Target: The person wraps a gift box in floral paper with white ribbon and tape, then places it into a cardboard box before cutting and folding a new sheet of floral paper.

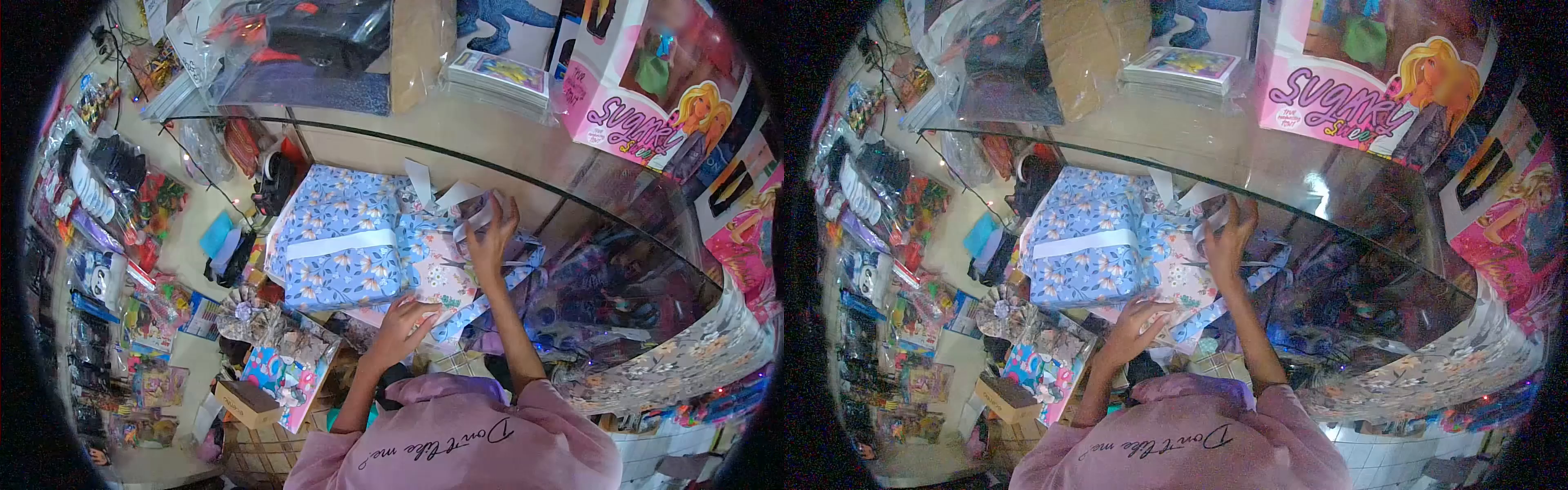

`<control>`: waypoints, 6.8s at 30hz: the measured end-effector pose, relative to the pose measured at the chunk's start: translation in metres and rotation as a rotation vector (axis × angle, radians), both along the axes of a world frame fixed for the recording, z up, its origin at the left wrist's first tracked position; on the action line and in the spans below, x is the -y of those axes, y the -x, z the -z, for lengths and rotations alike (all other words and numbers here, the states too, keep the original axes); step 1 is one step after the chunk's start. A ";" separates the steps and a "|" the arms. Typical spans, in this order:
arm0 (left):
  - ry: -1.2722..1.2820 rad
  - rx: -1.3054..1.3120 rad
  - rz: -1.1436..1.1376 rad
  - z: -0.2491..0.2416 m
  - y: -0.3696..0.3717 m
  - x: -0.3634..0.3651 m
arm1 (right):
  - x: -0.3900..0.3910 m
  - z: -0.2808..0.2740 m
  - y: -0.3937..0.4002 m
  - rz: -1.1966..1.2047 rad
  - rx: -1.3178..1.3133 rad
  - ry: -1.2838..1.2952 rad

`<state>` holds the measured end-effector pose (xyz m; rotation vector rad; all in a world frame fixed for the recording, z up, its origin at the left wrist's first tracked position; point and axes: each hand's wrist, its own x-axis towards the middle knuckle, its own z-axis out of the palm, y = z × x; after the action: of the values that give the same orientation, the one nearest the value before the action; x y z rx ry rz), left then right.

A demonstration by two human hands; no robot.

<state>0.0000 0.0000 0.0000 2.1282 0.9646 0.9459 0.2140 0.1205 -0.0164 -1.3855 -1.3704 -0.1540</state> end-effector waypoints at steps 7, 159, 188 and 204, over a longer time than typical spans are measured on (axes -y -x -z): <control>0.105 0.006 0.061 0.003 0.005 -0.006 | -0.021 0.008 -0.023 -0.070 0.022 0.048; 1.163 1.532 -0.265 0.048 0.095 0.024 | -0.098 -0.051 0.174 -0.949 0.629 0.536; 0.354 0.717 -0.688 0.036 0.171 0.003 | -0.058 -0.104 0.145 -1.119 -0.328 0.572; -0.337 -0.138 0.091 -0.008 0.247 -0.118 | -0.068 -0.017 0.114 -1.232 -1.282 0.626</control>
<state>-0.2473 0.1184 0.0077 2.5246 0.8093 0.9823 0.1005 0.1884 0.0005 -0.5366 -0.8659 1.7626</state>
